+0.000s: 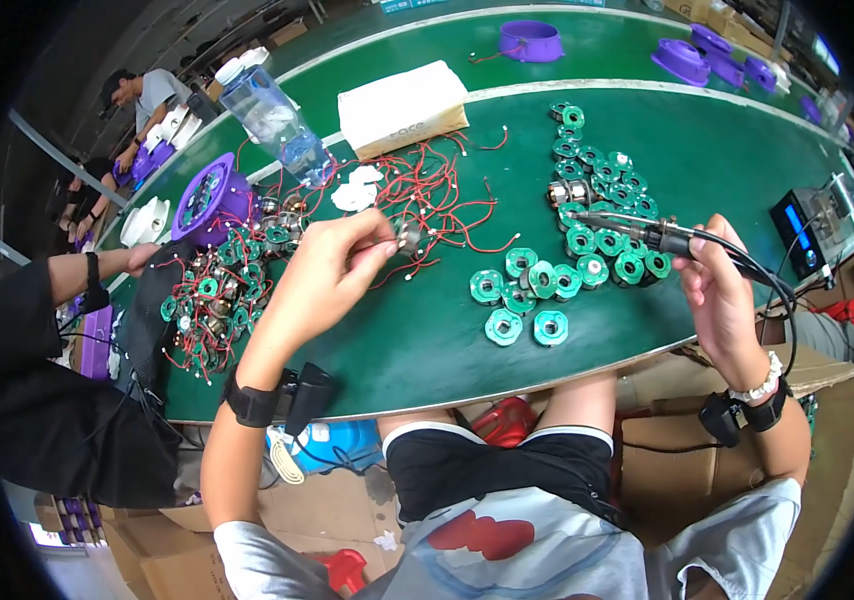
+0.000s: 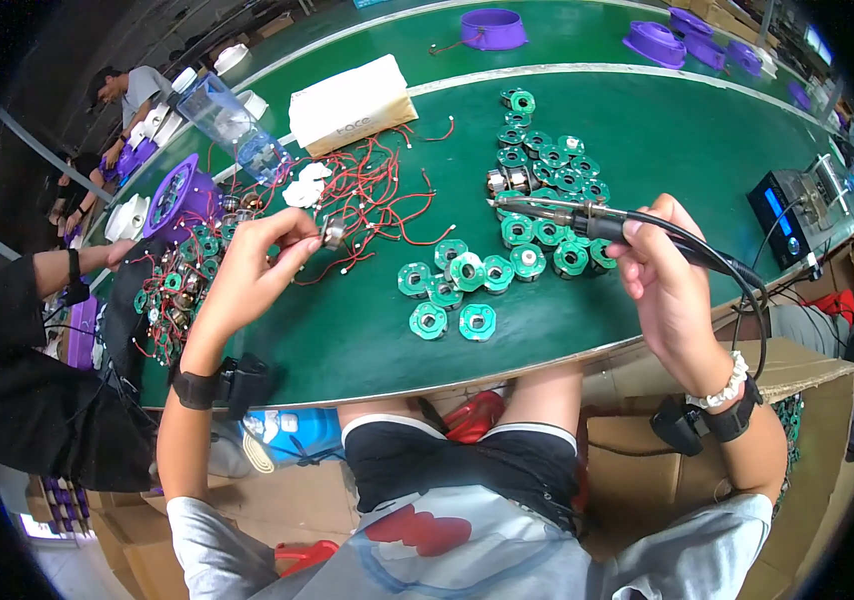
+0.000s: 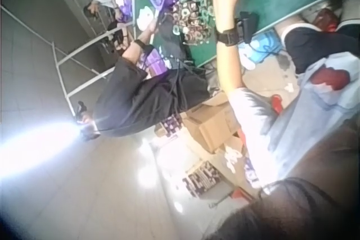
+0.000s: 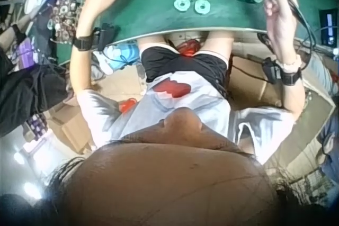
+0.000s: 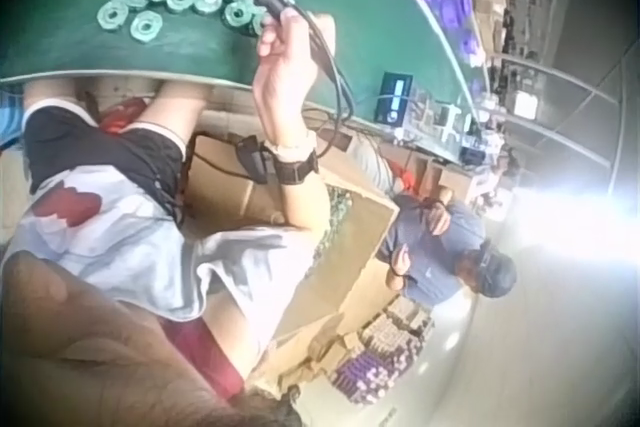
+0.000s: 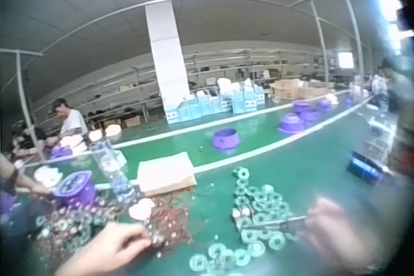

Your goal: Soldering wires to circular electronic components on a factory workbench.

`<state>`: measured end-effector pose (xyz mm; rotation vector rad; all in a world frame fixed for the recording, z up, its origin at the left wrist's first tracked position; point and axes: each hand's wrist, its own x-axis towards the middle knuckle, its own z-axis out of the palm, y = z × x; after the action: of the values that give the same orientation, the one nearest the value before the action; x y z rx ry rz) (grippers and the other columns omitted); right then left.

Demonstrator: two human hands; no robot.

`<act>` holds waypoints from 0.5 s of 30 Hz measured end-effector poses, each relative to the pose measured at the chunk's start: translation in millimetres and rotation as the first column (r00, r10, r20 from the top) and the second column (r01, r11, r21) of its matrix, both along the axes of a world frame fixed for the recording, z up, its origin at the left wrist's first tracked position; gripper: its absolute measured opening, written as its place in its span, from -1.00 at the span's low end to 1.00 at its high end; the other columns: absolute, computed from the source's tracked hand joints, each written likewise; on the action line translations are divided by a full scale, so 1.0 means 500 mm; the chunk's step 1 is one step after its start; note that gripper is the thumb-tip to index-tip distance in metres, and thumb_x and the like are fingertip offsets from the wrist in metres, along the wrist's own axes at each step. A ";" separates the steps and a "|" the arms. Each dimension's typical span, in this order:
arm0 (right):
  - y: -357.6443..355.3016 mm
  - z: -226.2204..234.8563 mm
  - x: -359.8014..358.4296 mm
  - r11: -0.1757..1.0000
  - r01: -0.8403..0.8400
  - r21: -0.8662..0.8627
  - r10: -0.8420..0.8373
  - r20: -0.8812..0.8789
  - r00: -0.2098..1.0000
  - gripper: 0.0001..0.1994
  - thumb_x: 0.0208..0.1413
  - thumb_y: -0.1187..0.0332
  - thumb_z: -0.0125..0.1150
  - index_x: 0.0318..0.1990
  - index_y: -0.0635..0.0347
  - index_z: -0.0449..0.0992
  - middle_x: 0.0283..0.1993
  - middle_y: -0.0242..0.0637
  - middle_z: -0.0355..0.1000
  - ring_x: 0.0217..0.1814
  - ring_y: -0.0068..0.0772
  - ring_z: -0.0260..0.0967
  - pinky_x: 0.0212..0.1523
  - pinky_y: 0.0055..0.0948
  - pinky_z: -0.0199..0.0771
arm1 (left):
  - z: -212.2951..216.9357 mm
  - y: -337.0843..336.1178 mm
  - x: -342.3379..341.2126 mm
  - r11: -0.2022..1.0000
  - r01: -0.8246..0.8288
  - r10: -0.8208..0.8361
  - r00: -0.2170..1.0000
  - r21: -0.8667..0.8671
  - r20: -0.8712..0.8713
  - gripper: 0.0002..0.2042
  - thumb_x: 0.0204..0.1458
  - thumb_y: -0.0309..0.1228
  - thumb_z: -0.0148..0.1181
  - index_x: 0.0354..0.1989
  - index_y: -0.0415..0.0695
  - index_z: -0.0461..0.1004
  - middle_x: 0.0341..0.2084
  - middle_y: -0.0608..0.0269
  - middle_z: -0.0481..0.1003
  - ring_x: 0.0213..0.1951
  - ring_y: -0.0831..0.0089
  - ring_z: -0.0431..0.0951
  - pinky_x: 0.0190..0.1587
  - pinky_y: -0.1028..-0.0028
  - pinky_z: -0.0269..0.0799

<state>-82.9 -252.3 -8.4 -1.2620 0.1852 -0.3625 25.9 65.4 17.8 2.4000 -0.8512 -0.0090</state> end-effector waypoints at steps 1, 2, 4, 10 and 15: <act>-0.007 -0.004 0.000 1.000 -0.001 0.006 0.001 0.000 1.000 -0.85 -0.05 0.43 0.03 -0.53 0.10 0.18 -0.60 -0.33 0.30 -0.69 -0.75 0.14 -0.75 -0.79 0.02 | 0.004 -0.027 -0.005 0.999 0.042 -0.041 0.999 -0.030 0.032 -0.94 -0.12 -0.54 0.03 -0.51 -0.29 0.33 -0.74 0.29 0.27 -0.66 0.62 0.21 -0.59 0.58 0.15; -0.008 -0.003 -0.001 1.000 0.002 0.004 -0.002 -0.002 1.000 -0.85 -0.05 0.43 0.03 -0.53 0.10 0.18 -0.60 -0.33 0.30 -0.69 -0.75 0.14 -0.75 -0.79 0.02 | 0.007 -0.050 -0.019 0.995 0.065 -0.065 0.998 -0.073 0.005 -0.94 -0.13 -0.54 0.04 -0.52 -0.27 0.34 -0.74 0.26 0.27 -0.67 0.57 0.23 -0.59 0.55 0.16; -0.008 -0.002 -0.002 1.000 -0.019 0.016 0.019 -0.010 1.000 -0.85 -0.05 0.44 0.03 -0.53 0.10 0.17 -0.60 -0.34 0.30 -0.68 -0.75 0.16 -0.75 -0.79 0.02 | -0.018 -0.086 -0.025 0.987 0.158 -0.150 0.966 -0.021 0.212 -0.94 -0.15 -0.53 0.06 -0.53 -0.24 0.33 -0.70 0.21 0.27 -0.65 0.42 0.30 -0.58 0.49 0.20; -0.010 -0.007 -0.001 0.999 -0.052 0.012 0.052 0.010 0.999 -0.87 -0.05 0.46 0.02 -0.51 0.10 0.18 -0.56 -0.38 0.28 -0.66 -0.74 0.18 -0.76 -0.79 0.04 | -0.065 -0.138 -0.051 0.969 0.208 -0.246 0.852 0.131 0.462 -0.89 -0.20 -0.49 0.09 -0.48 -0.19 0.32 -0.59 0.17 0.30 -0.51 0.21 0.34 -0.48 0.37 0.24; 0.006 -0.006 -0.001 0.997 -0.074 0.001 0.074 0.014 0.997 -0.87 -0.06 0.49 0.02 -0.51 0.12 0.18 -0.56 -0.38 0.27 -0.68 -0.73 0.17 -0.77 -0.79 0.07 | -0.061 -0.106 -0.059 0.991 0.120 -0.131 0.930 0.053 0.345 -0.87 -0.18 -0.49 0.11 -0.42 -0.21 0.36 -0.57 0.17 0.38 -0.50 0.27 0.41 -0.47 0.44 0.30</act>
<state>-83.3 -249.6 -11.6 -1.2610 0.1264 -0.3069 -3.7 12.6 -12.8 2.4091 -1.1717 0.3654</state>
